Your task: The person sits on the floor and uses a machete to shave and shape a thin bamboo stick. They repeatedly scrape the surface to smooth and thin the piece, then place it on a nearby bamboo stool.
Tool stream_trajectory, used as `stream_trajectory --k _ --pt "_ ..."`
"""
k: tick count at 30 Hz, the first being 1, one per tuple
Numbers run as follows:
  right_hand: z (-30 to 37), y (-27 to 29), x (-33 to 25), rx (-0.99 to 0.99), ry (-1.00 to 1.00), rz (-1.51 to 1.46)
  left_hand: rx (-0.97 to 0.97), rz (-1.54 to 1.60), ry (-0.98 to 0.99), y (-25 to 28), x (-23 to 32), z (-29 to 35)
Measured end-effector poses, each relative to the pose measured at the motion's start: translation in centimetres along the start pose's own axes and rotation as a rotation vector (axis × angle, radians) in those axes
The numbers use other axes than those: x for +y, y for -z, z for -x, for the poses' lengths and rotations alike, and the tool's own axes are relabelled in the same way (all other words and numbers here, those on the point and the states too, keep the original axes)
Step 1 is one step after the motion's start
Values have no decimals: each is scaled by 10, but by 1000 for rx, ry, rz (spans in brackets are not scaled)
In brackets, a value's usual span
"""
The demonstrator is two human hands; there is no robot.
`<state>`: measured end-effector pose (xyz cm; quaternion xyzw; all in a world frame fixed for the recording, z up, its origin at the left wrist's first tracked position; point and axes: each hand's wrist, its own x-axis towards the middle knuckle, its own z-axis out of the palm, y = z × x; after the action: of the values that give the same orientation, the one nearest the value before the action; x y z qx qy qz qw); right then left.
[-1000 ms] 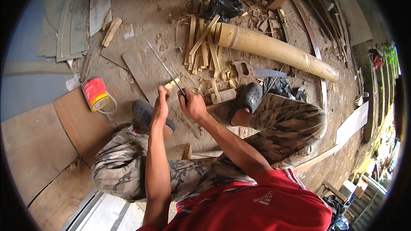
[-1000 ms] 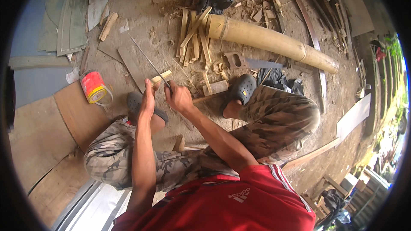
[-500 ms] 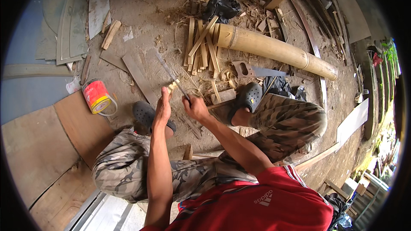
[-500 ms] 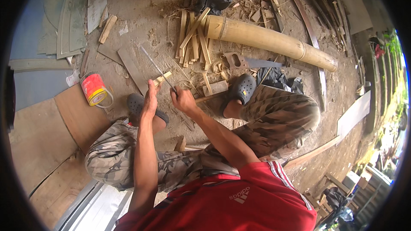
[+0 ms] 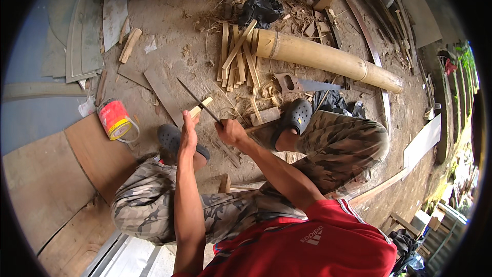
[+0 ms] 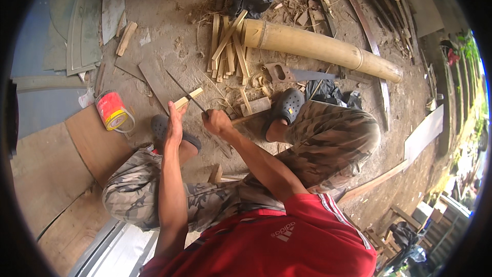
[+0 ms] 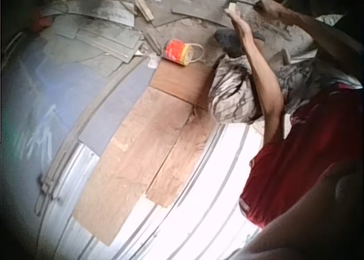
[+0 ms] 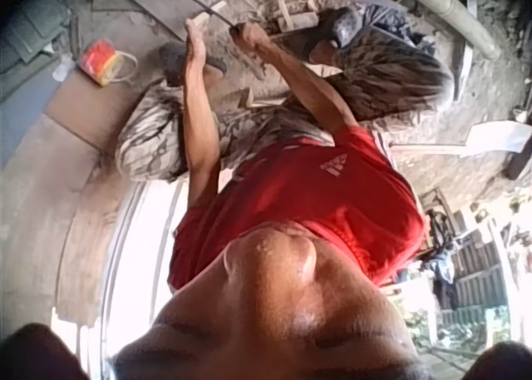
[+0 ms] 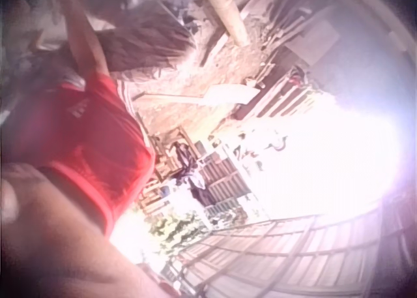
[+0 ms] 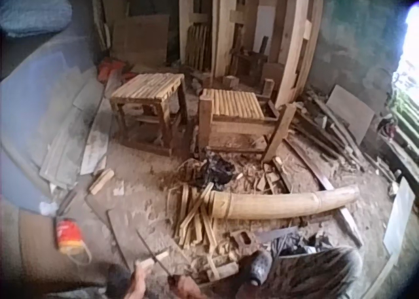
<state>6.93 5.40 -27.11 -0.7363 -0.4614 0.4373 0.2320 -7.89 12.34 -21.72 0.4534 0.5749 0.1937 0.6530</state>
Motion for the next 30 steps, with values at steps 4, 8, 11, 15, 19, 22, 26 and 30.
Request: stream_trajectory --k 4,8,11,15,19,22,26,30 --pt "7 8 -32 185 105 -119 56 -5 -38 10 -18 -11" --pt "4 -8 -5 205 159 -164 23 -123 2 5 -15 -11" --pt "1 -9 5 101 109 44 20 -159 9 2 -14 -9" --pt "7 5 -20 223 155 -129 29 -103 -55 0 -16 -9" --pt "4 -6 -1 143 92 -133 11 -158 -31 -9 -4 -5" --pt "-2 -10 13 101 65 50 73 -127 0 -9 -9 -5" --pt "7 1 -18 229 173 -67 88 -133 -9 -7 0 -5" --pt "2 -10 0 216 194 -121 69 -138 32 -10 4 -6"
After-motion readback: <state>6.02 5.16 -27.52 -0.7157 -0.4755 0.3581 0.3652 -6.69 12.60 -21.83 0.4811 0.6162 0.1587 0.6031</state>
